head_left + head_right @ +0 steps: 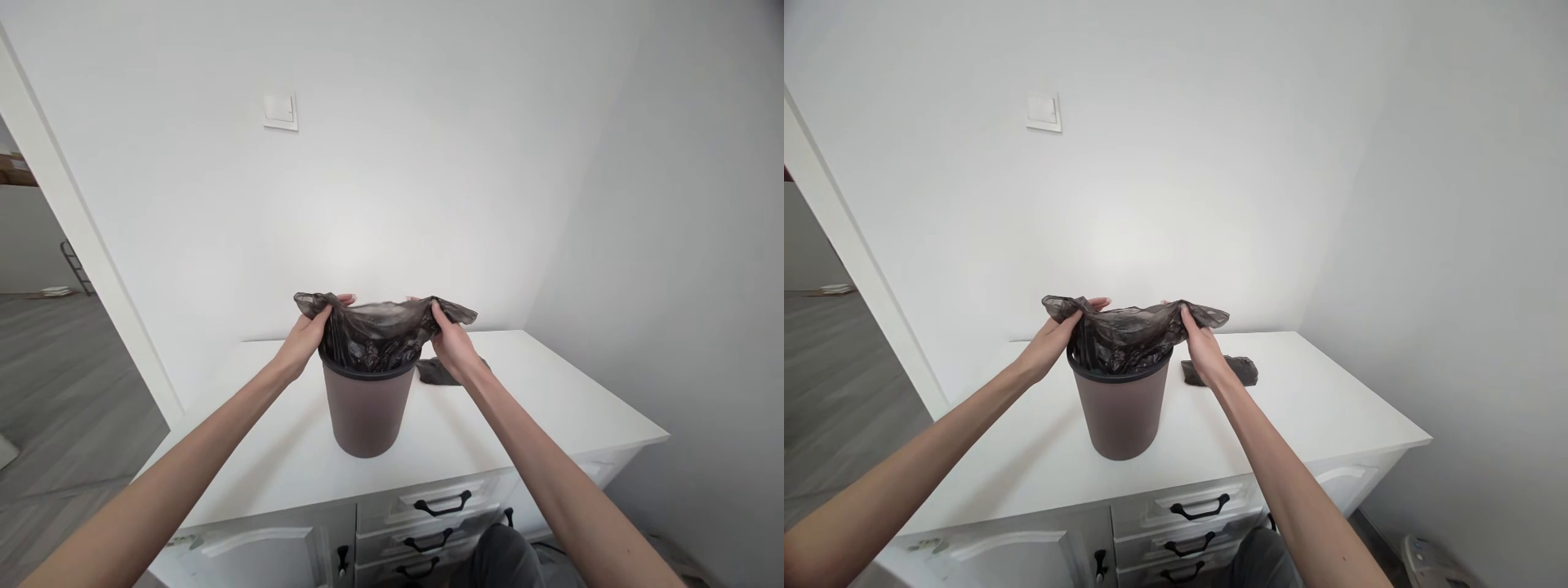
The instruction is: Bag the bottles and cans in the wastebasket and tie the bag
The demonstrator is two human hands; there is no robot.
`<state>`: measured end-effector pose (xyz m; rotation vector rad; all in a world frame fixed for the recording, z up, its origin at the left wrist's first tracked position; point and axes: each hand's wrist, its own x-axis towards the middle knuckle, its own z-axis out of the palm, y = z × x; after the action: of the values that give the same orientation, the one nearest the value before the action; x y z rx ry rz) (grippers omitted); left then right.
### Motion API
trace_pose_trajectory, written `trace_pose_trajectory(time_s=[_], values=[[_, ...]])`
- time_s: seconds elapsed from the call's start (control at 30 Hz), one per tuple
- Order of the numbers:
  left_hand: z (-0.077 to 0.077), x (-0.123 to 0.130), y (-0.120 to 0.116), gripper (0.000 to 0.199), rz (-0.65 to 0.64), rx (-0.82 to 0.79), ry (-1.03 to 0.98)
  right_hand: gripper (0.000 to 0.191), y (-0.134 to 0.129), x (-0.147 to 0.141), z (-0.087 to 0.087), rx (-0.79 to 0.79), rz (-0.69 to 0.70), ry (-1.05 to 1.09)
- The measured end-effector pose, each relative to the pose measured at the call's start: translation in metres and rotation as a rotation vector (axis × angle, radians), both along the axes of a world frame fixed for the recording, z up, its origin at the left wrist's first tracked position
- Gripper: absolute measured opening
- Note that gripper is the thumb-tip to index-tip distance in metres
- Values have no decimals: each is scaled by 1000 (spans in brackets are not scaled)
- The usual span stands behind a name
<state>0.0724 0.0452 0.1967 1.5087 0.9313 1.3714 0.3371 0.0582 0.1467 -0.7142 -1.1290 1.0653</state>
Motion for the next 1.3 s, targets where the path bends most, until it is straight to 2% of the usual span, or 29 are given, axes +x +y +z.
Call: trace_pose_trajectory(time_s=[0.1, 0.17, 0.33, 0.43, 0.5, 0.57, 0.67, 0.73, 0.8, 0.9, 1.0, 1.1, 1.17, 1.23, 1.3], values=[[3, 3, 7, 30, 114, -107, -273, 31, 5, -7, 9, 7, -45, 232], [8, 1, 13, 26, 130, -154, -429, 26, 7, -7, 16, 9, -28, 309], [27, -1, 16, 29, 0, -160, -575, 23, 8, -3, 37, 98, 171, 395], [39, 3, 10, 31, -66, -132, -658, 13, 5, -7, 47, 119, 169, 457], [45, 6, 5, 26, -105, -115, -667, 17, 3, -11, 53, 108, 145, 406], [49, 11, 0, 25, -137, -107, -582, 31, 4, -16, 58, 81, 130, 245], [50, 20, -7, 20, -138, -77, -357, 44, 5, -27, 65, 71, 65, -168], [48, 27, -12, 9, -95, -1, -176, 45, 3, -37, 68, 134, -31, -477], [44, 32, -16, 22, -48, 95, 32, 37, -2, -47, 72, 228, -87, -707], [35, 35, -17, 36, -44, 156, 271, 16, -16, -58, 77, 309, -49, -835], [27, 34, -13, 40, 34, 128, 274, 17, -29, -59, 81, 289, 13, -864], [22, 30, -6, 49, 145, 104, 150, 28, -36, -52, 82, 186, 143, -765], [20, 27, -2, 51, 173, 101, 105, 33, -35, -48, 79, 120, 261, -551], [20, 23, 0, 49, 170, 109, 99, 34, -30, -45, 75, 94, 320, -292], [20, 17, 0, 47, 107, 115, 83, 35, -24, -45, 72, 82, 305, -83]])
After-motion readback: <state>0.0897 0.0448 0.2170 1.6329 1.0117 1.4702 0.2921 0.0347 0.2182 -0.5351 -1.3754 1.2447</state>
